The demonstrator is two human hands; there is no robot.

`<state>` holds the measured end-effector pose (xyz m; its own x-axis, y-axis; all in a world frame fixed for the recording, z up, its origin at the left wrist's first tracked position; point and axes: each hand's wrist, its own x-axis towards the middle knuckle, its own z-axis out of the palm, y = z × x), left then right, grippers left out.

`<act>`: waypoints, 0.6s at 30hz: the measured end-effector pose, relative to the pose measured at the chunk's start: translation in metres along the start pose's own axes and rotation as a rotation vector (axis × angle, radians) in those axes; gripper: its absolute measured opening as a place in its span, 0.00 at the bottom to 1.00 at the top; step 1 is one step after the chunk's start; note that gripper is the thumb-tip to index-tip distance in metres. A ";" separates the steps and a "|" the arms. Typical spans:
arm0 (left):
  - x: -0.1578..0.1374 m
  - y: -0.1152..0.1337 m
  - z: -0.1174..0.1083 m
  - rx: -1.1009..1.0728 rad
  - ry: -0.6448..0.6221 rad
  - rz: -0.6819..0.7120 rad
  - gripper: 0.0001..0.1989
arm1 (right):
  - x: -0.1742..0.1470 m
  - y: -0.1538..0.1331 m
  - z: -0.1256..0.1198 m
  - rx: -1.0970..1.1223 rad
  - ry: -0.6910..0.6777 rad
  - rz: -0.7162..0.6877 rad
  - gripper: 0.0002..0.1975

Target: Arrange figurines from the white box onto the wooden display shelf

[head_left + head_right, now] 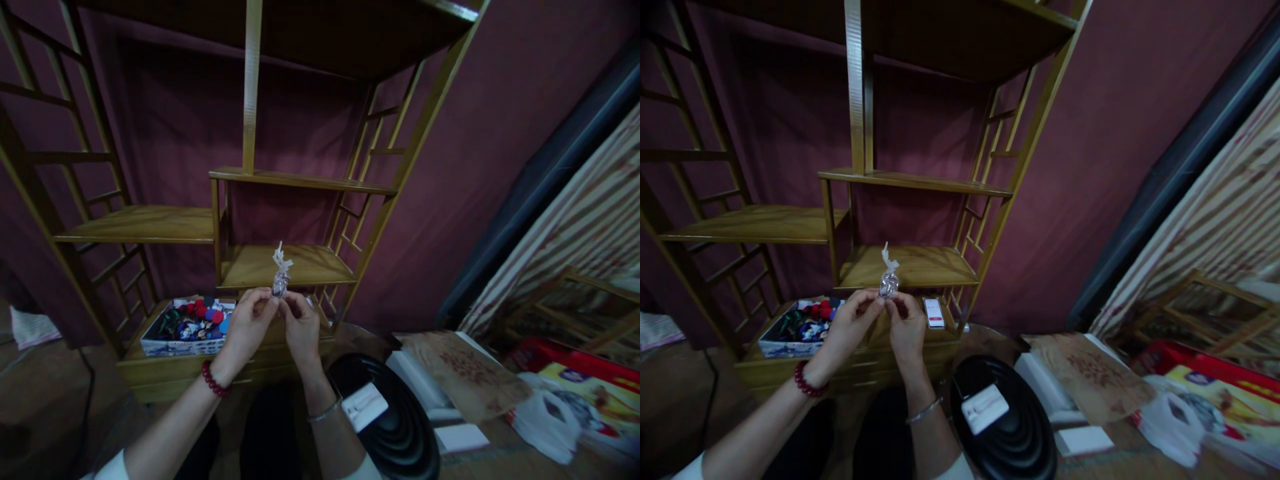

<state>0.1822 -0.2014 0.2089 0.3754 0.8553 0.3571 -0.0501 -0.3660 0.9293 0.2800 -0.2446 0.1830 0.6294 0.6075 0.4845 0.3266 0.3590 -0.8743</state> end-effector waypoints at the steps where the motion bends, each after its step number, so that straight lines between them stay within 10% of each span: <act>1: -0.001 -0.003 -0.003 0.047 0.000 0.026 0.10 | -0.002 0.003 0.002 -0.007 0.001 -0.003 0.07; 18: -0.020 -0.019 -0.031 0.127 -0.062 -0.093 0.15 | -0.032 0.000 0.022 -0.004 -0.020 0.010 0.06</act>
<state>0.1465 -0.2002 0.1871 0.4300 0.8646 0.2600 0.1032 -0.3331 0.9372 0.2440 -0.2486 0.1682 0.6189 0.6249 0.4759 0.3233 0.3495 -0.8794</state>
